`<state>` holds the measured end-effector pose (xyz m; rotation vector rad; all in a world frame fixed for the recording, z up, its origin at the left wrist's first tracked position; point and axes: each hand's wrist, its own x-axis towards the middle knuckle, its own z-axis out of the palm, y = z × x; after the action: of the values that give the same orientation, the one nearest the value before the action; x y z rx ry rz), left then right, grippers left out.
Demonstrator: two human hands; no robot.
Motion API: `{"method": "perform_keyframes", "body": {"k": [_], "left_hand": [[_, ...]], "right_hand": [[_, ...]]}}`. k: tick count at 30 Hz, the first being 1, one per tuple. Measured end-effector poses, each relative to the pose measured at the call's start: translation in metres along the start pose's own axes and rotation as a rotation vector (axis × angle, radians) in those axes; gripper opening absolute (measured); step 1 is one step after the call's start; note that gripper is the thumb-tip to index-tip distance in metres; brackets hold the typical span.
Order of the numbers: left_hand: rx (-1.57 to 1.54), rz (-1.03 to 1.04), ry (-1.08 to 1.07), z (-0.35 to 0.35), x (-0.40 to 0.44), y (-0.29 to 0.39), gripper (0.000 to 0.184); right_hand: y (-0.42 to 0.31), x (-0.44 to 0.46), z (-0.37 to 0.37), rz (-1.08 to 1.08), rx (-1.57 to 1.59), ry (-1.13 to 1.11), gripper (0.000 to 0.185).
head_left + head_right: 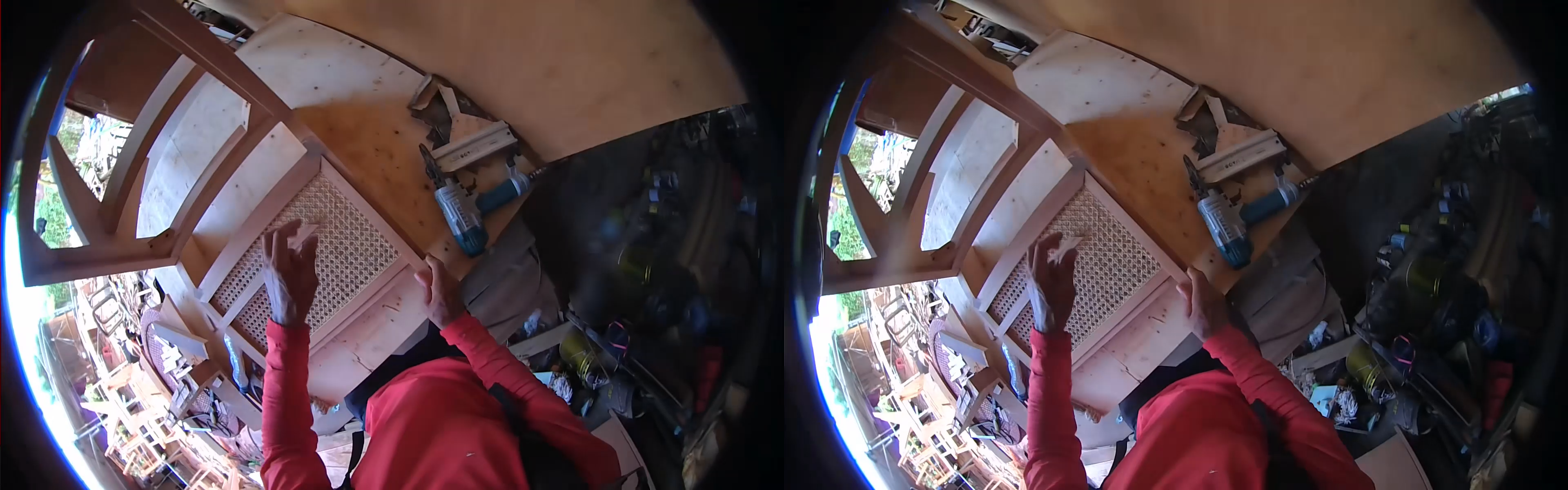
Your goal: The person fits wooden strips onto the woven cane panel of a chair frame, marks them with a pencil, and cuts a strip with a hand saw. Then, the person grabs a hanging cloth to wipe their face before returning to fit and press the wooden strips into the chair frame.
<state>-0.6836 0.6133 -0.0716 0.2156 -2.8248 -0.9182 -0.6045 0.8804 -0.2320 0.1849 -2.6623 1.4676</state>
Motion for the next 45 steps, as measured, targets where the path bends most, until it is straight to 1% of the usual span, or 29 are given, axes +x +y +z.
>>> {"method": "perform_keyframes", "body": {"k": [2,3,6,7,10,11,14,15,18,21,24,25,28,29,32,33,36,37,40,43,45], "left_hand": [[-0.043,-0.097,-0.090,0.002,-0.017,0.018,0.028],[-0.094,-0.033,-0.035,0.012,-0.027,0.012,0.017],[-0.137,-0.097,-0.122,0.015,-0.040,0.024,0.017],[-0.120,-0.069,-0.140,0.018,-0.041,0.028,0.021],[-0.439,-0.315,-0.273,0.022,-0.044,0.042,0.020],[-0.464,-0.267,-0.288,0.028,-0.044,0.041,0.023],[-0.359,-0.211,-0.365,0.033,-0.040,0.056,0.025],[-0.384,-0.226,-0.349,0.036,-0.039,0.062,0.026],[-0.290,0.109,-0.304,0.044,-0.030,0.065,0.024],[-0.229,0.017,-0.435,0.042,-0.023,0.065,0.020],[-0.360,0.121,-0.542,0.058,-0.016,0.050,0.018],[-0.332,0.048,-0.609,0.058,-0.013,0.050,0.016],[-0.461,0.042,-0.637,0.075,-0.012,0.040,0.016],[-0.439,0.008,-0.679,0.076,-0.011,0.041,0.015],[-0.376,0.153,-0.706,0.084,-0.009,0.035,0.016],[-0.383,0.112,-0.727,0.085,-0.010,0.033,0.014],[-0.439,0.264,-0.672,0.095,-0.009,0.023,0.016],[-0.374,0.325,-0.597,0.096,-0.009,0.025,0.016],[-0.342,0.101,-0.744,0.075,-0.005,0.030,0.018],[-0.303,-0.179,-0.714,0.055,-0.003,0.059,0.020],[-0.322,-0.063,-0.635,0.054,-0.005,0.056,0.026]], "right_hand": [[0.001,0.000,0.002,0.018,0.018,0.005,0.035],[0.001,-0.001,0.003,0.030,0.025,0.011,0.032],[-0.006,-0.004,0.003,0.048,0.043,-0.010,0.026],[-0.008,-0.003,0.003,0.046,0.060,-0.001,0.025],[-0.009,-0.001,0.002,0.028,0.095,0.014,0.023],[-0.009,-0.001,0.001,0.017,0.092,0.017,0.023],[-0.009,0.002,-0.001,0.010,0.093,0.010,0.023],[-0.010,0.003,-0.002,0.015,0.094,0.007,0.023],[-0.011,0.004,-0.005,0.048,0.158,-0.005,0.024],[-0.008,0.003,-0.005,0.018,0.146,-0.023,0.028],[-0.011,0.005,-0.006,0.039,0.141,-0.020,0.024],[-0.012,0.005,-0.007,0.047,0.142,-0.023,0.023],[-0.013,0.007,-0.008,0.059,0.148,-0.024,0.022],[-0.014,0.007,-0.010,0.060,0.153,-0.022,0.022],[-0.015,0.008,-0.011,0.057,0.167,-0.020,0.023],[-0.015,0.008,-0.011,0.056,0.169,-0.020,0.023],[-0.016,0.007,-0.011,0.055,0.160,-0.005,0.023],[-0.015,0.008,-0.010,0.052,0.160,-0.007,0.022],[-0.012,0.006,-0.008,0.057,0.147,-0.015,0.022],[-0.012,0.005,-0.006,0.060,0.131,-0.017,0.022],[-0.012,0.005,-0.006,0.055,0.129,-0.017,0.022]]}}
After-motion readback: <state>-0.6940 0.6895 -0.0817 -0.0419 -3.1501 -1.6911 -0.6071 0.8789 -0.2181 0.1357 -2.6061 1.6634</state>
